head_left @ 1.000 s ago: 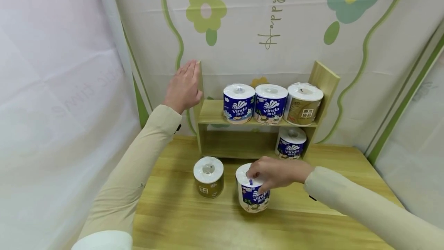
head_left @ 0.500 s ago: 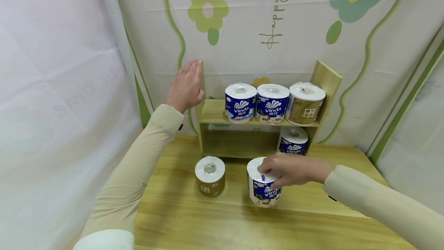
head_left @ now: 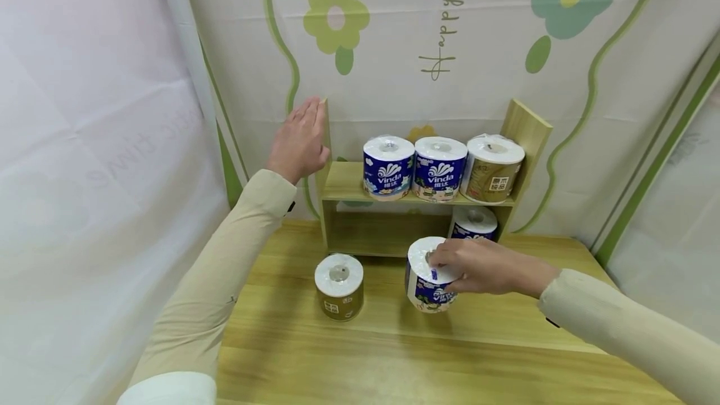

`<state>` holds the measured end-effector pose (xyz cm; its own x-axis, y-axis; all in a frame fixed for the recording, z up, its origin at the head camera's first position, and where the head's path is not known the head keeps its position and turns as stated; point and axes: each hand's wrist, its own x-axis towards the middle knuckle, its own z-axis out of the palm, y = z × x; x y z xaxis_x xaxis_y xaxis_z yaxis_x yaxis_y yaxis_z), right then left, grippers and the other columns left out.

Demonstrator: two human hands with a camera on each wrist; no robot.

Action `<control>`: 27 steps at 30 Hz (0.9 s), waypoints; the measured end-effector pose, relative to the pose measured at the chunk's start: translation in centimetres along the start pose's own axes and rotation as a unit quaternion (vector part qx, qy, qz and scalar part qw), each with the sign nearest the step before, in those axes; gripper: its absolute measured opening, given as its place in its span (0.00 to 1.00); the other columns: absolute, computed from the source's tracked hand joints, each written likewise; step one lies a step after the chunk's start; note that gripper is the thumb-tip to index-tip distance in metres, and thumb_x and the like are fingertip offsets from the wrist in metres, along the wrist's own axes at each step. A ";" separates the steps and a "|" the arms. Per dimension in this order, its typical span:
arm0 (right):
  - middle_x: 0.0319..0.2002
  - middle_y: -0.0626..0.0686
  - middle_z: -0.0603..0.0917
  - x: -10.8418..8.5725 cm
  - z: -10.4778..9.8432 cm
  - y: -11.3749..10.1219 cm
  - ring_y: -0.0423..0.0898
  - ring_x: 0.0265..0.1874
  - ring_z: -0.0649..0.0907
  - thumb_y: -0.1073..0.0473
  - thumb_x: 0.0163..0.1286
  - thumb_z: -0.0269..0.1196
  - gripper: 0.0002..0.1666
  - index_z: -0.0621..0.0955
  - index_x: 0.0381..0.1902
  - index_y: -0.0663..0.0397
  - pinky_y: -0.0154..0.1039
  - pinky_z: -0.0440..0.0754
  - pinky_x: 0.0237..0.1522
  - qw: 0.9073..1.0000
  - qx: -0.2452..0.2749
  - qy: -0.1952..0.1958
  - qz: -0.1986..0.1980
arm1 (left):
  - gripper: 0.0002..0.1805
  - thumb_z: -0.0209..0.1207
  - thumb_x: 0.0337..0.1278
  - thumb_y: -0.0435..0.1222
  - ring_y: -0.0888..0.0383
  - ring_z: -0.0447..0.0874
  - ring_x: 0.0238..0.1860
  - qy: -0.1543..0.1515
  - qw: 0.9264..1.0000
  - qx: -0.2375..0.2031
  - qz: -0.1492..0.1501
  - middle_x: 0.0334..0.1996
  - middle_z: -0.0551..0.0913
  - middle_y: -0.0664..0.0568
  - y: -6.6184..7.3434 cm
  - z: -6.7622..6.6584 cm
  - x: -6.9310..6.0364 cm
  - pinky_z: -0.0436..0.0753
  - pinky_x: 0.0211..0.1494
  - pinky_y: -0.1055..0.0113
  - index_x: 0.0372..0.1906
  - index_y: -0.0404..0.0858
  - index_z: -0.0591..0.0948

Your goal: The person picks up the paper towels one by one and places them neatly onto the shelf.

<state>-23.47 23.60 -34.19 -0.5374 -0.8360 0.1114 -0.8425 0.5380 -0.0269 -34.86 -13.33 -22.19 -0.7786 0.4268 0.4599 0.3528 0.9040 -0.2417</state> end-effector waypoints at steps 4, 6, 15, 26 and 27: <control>0.54 0.51 0.89 -0.3 0.4 0.4 0.49 0.53 0.88 0.54 0.60 0.79 0.24 0.86 0.54 0.47 0.45 0.91 0.47 0.999 -0.023 0.030 -0.001 | 0.42 0.51 0.66 0.38 0.38 0.56 0.84 0.000 1.000 0.005 0.000 0.82 0.59 0.29 0.0 -0.1 0.0 0.57 0.89 0.51 0.80 0.21 0.56; 0.54 0.52 0.89 -0.3 0.6 0.7 0.50 0.53 0.88 0.54 0.59 0.79 0.25 0.87 0.54 0.49 0.46 0.92 0.47 0.998 -0.037 0.049 -0.010 | 0.42 0.51 0.67 0.38 0.38 0.56 0.85 -0.003 1.000 0.006 0.000 0.82 0.59 0.29 0.0 -0.1 0.0 0.56 0.89 0.51 0.80 0.21 0.56; 0.53 0.54 0.89 0.3 0.8 2.2 0.51 0.49 0.89 0.56 0.55 0.81 0.26 0.86 0.52 0.49 0.46 0.92 0.45 0.992 -0.076 0.097 -0.007 | 0.42 0.51 0.66 0.37 0.38 0.55 0.85 -0.006 1.000 -0.004 -0.004 0.82 0.58 0.29 -0.1 -0.2 0.1 0.55 0.89 0.51 0.80 0.21 0.56; 0.56 0.55 0.89 1.7 0.8 3.5 0.52 0.52 0.89 0.56 0.60 0.79 0.25 0.86 0.54 0.52 0.49 0.92 0.46 0.993 -0.083 0.079 0.037 | 0.42 0.51 0.68 0.38 0.39 0.55 0.85 -0.010 1.000 -0.002 -0.006 0.82 0.58 0.30 -0.1 0.1 0.1 0.54 0.89 0.52 0.81 0.22 0.55; 0.56 0.56 0.88 1.8 0.9 3.6 0.52 0.52 0.89 0.56 0.60 0.79 0.25 0.86 0.55 0.52 0.49 0.92 0.47 0.993 -0.082 0.079 0.041 | 0.42 0.51 0.68 0.38 0.39 0.55 0.85 -0.009 1.000 -0.003 -0.006 0.82 0.58 0.30 -0.1 0.1 0.2 0.54 0.89 0.51 0.81 0.22 0.55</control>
<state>-27.53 23.97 -34.93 -0.5798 -0.7687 0.2700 -0.7720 0.6243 0.1193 -35.04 -13.32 -22.17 -0.7919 0.4149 0.4480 0.3458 0.9094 -0.2310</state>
